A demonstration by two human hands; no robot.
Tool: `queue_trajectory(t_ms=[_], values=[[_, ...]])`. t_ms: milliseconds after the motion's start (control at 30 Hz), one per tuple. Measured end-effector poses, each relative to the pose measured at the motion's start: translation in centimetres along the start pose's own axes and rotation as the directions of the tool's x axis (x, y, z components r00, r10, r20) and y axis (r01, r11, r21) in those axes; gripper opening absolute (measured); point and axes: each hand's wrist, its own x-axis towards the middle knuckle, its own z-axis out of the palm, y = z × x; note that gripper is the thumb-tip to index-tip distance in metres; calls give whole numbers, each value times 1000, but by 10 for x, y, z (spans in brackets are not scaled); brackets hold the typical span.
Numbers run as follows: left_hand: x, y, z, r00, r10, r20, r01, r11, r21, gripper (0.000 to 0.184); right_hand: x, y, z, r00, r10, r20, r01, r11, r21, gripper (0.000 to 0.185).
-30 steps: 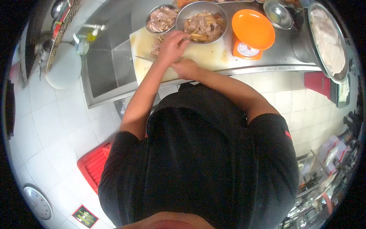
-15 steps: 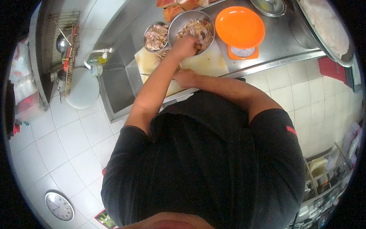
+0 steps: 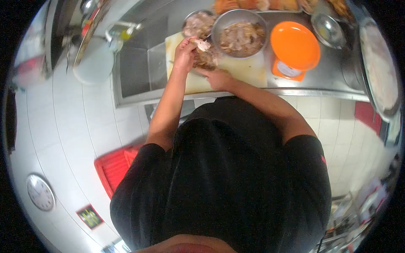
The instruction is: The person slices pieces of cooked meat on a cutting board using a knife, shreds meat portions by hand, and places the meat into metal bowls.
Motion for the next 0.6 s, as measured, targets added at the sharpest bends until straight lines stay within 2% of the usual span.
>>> queue_trajectory(t_ms=[133, 233, 267, 300, 367, 433, 500, 533, 600], values=[[-35, -12, -71, 984, 57, -171, -71, 995, -77, 37, 4, 5, 9, 1000, -1, -31, 1, 1000, -5, 71], [-55, -42, -117, 912, 190, -363, -140, 977, 161, 35, 2, 0, 4, 999, 34, -13, -35, 999, -42, 71], [-53, -65, -139, 865, 296, -405, -142, 919, 368, 36, 3, 2, 5, 999, 41, -5, -41, 998, -53, 71], [-63, -69, -143, 826, 473, -307, -205, 759, 619, 36, 4, 2, 6, 999, 52, -1, -52, 997, -65, 71], [-88, -75, -141, 729, 684, 15, -257, 253, 933, 38, 2, 1, 10, 997, -8, -76, 5, 999, -43, 71], [-106, -87, -139, 752, 648, 119, -327, 209, 922, 41, 1, 2, 14, 981, -88, -174, 90, 996, 5, 71], [-117, -98, -133, 758, 608, 235, -411, 166, 897, 44, -2, -3, 11, 996, -6, -84, 3, 999, -38, 72], [-122, -101, -131, 742, 642, 194, -404, 198, 893, 47, -2, -9, 8, 998, 39, -46, -41, 997, -60, 72], [-131, -105, -133, 716, 688, 116, -359, 222, 906, 46, -4, -11, 12, 993, -41, -110, 30, 994, -105, 72]])
